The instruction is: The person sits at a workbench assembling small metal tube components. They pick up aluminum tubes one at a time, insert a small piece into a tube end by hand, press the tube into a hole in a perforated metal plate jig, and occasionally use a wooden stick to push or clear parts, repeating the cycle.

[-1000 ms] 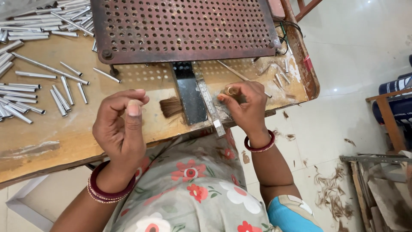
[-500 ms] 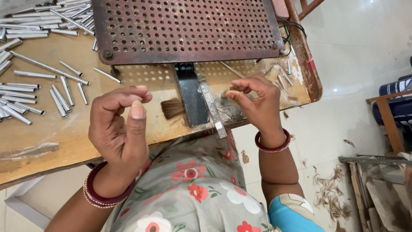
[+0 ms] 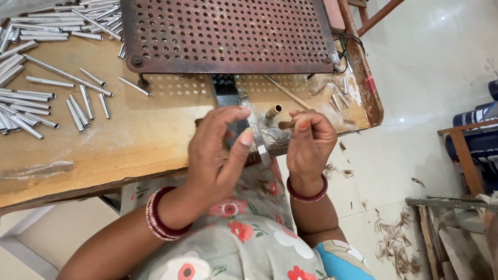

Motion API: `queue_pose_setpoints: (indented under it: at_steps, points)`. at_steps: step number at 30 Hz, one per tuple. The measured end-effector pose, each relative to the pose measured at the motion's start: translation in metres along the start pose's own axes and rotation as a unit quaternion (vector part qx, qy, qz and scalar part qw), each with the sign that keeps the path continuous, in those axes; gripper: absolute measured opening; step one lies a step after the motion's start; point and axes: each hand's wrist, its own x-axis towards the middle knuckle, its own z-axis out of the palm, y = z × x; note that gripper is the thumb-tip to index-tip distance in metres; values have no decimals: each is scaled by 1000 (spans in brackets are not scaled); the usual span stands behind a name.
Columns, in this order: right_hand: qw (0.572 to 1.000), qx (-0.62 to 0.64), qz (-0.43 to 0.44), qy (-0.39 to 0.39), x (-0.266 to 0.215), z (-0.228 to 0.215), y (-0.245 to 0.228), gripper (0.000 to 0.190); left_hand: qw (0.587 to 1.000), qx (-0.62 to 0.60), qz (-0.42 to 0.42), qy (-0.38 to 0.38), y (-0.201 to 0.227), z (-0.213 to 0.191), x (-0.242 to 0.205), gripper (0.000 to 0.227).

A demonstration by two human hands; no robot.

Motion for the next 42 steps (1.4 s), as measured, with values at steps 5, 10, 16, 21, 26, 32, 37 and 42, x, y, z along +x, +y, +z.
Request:
queue_pose_setpoints:
  at_steps: [5, 10, 16, 21, 26, 32, 37, 42]
  points:
    - [999, 26, -39, -2, -19, 16, -6, 22, 997, -35, -42, -53, -5, 23, -6, 24]
    - [998, -7, -65, -10, -22, 26, -10, 24, 991, -67, -83, -82, -6, 31, -9, 22]
    - [997, -3, -39, -67, -24, 24, -17, 34, 997, -36, -39, -55, -11, 36, -11, 20]
    - [985, -115, -72, -109, -23, 10, -19, 19, 999, 0, 22, -26, -6, 27, -18, 18]
    - [942, -287, -167, -43, 11, -67, -23, 9, 997, 48, 28, 60, 0, -7, -12, 20]
    - [890, -396, -124, -190, -2, -13, -37, 56, 998, 42, 48, 30, -1, 2, -27, 21]
    - [968, -151, 36, -196, -34, -7, 17, 54, 998, -34, 48, -17, 15, 3, -33, 19]
    - [979, -99, -44, -170, -37, 15, 8, 30, 999, 41, 16, -14, 3, 1, -35, 26]
